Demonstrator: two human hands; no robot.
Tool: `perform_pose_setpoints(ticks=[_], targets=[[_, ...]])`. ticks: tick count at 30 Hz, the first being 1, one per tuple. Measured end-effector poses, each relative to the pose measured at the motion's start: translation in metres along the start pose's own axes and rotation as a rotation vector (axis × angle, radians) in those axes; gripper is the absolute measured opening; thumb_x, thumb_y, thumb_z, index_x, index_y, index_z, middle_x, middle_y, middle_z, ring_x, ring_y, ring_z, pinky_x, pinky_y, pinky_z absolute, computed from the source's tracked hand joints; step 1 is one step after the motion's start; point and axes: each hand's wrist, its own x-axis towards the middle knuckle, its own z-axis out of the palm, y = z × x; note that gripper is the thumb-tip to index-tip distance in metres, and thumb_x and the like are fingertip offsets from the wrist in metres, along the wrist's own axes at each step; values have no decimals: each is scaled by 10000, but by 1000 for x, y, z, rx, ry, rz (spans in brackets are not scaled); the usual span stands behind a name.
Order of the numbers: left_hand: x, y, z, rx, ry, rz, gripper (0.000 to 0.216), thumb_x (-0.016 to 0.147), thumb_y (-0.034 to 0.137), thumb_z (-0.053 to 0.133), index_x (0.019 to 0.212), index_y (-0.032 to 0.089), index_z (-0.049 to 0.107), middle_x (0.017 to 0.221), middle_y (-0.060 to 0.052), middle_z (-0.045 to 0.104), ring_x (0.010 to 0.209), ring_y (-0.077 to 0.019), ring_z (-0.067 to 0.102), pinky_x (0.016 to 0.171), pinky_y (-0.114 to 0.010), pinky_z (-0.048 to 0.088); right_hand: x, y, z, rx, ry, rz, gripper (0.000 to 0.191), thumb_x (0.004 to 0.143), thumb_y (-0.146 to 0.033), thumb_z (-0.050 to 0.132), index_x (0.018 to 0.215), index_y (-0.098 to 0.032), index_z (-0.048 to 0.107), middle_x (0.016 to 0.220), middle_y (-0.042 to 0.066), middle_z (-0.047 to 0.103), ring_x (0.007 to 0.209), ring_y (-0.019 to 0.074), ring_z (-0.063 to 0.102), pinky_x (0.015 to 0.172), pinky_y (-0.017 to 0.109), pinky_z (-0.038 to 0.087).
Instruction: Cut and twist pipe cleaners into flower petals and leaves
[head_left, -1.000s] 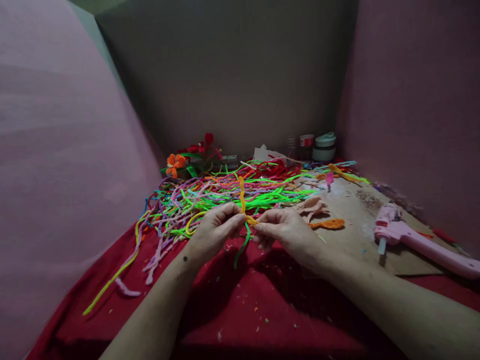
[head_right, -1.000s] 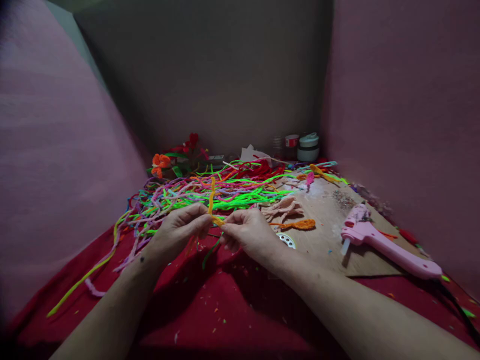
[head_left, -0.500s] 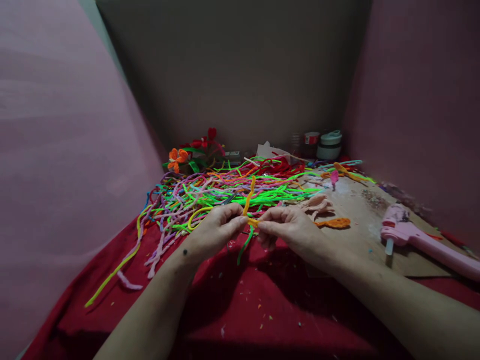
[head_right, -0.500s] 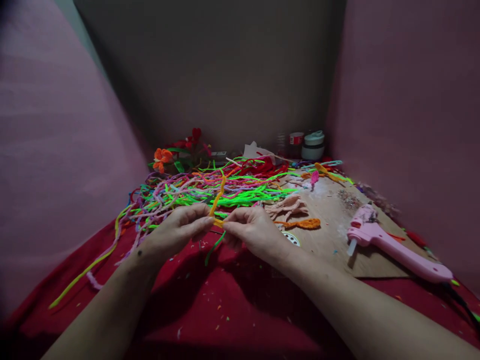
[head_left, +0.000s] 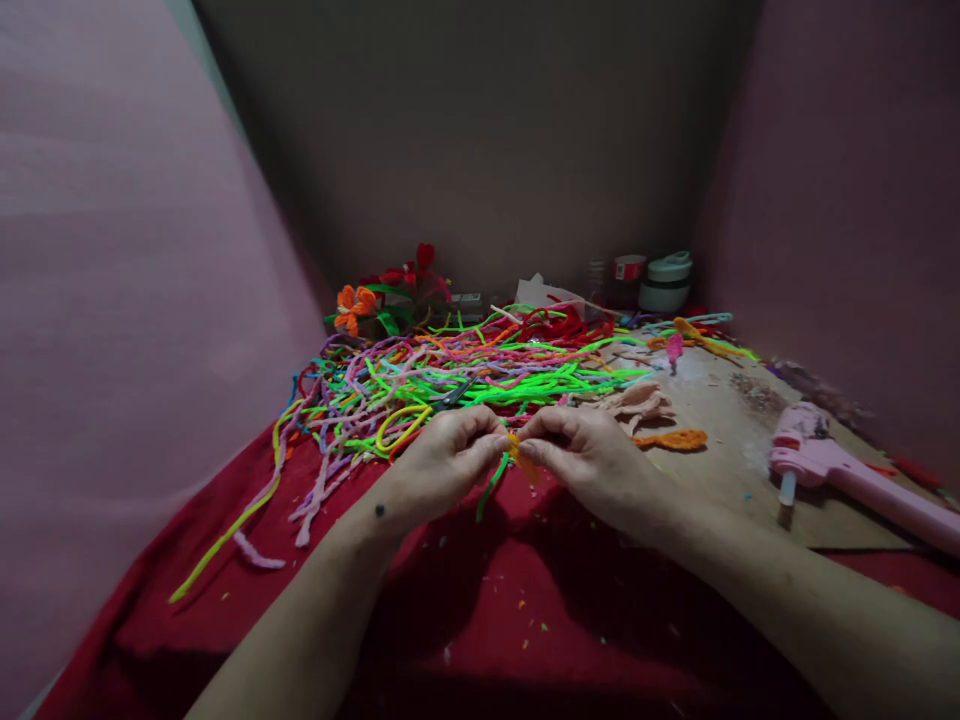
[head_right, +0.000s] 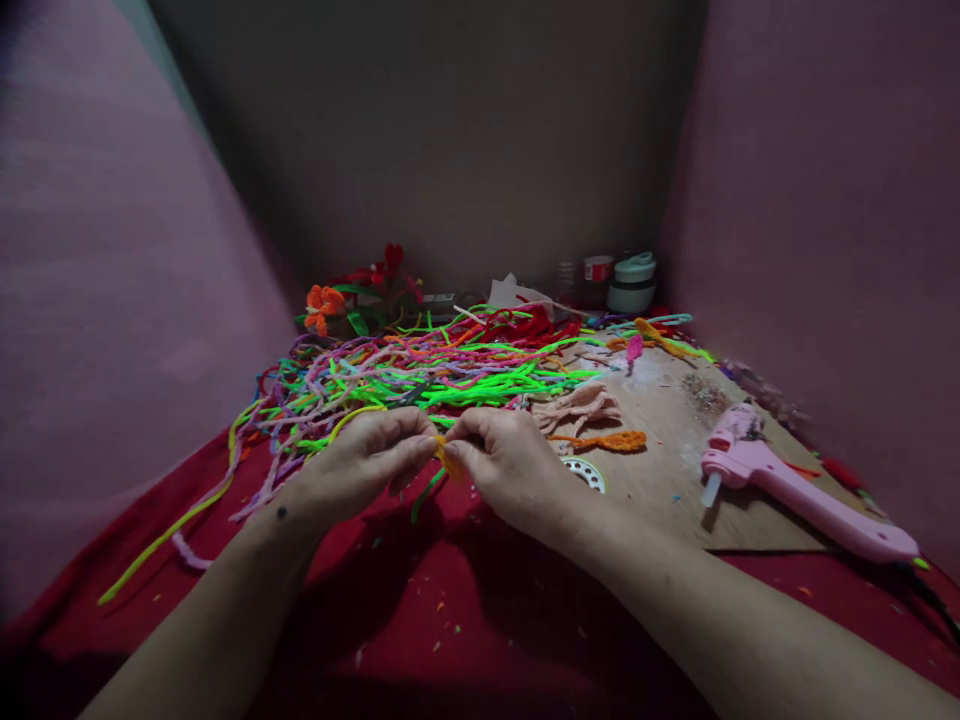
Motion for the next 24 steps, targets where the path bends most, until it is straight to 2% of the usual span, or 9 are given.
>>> perform_pose_setpoints(ticks=[3,6,9,13,19,24], targets=[[1,0,3,-10,42,6,209,787,309,464,649,152,469,498,67,387,434,-50,319,413,-181,249,2,-2,-2,247,-106,247,106,743,-184,544,672,-146,614,513,-41,505,456,67,419,465,202,340],[2,-1,4,-39,39,-12,204,788,305,467,654,151,470,507,67,392,440,-49,325,417,-181,250,4,-2,-4,335,-161,350,97,708,-216,577,667,-145,629,484,-49,479,413,56,377,413,195,296],[2,-2,4,-82,21,-45,210,793,320,465,670,151,477,514,64,409,439,-52,343,417,-187,254,4,0,-4,383,-199,400,125,698,-248,586,639,-144,622,482,-35,497,412,64,402,406,198,306],[2,-2,3,-133,-10,-34,187,786,322,488,722,147,499,550,51,460,472,-65,408,455,-198,311,3,2,-1,451,-166,428,154,687,-273,594,599,-146,592,476,-33,494,413,68,412,408,198,323],[2,-2,6,-114,-30,-5,88,762,237,472,731,154,477,575,50,477,480,-66,421,462,-196,335,4,0,0,440,-167,434,116,680,-205,579,589,-134,592,493,-21,529,422,66,439,419,186,362],[4,-7,10,-54,0,-11,20,691,163,441,708,173,446,546,65,459,450,-64,412,433,-188,304,4,-7,0,435,-175,518,115,686,-139,542,572,-146,565,426,-48,500,334,42,384,350,163,307]])
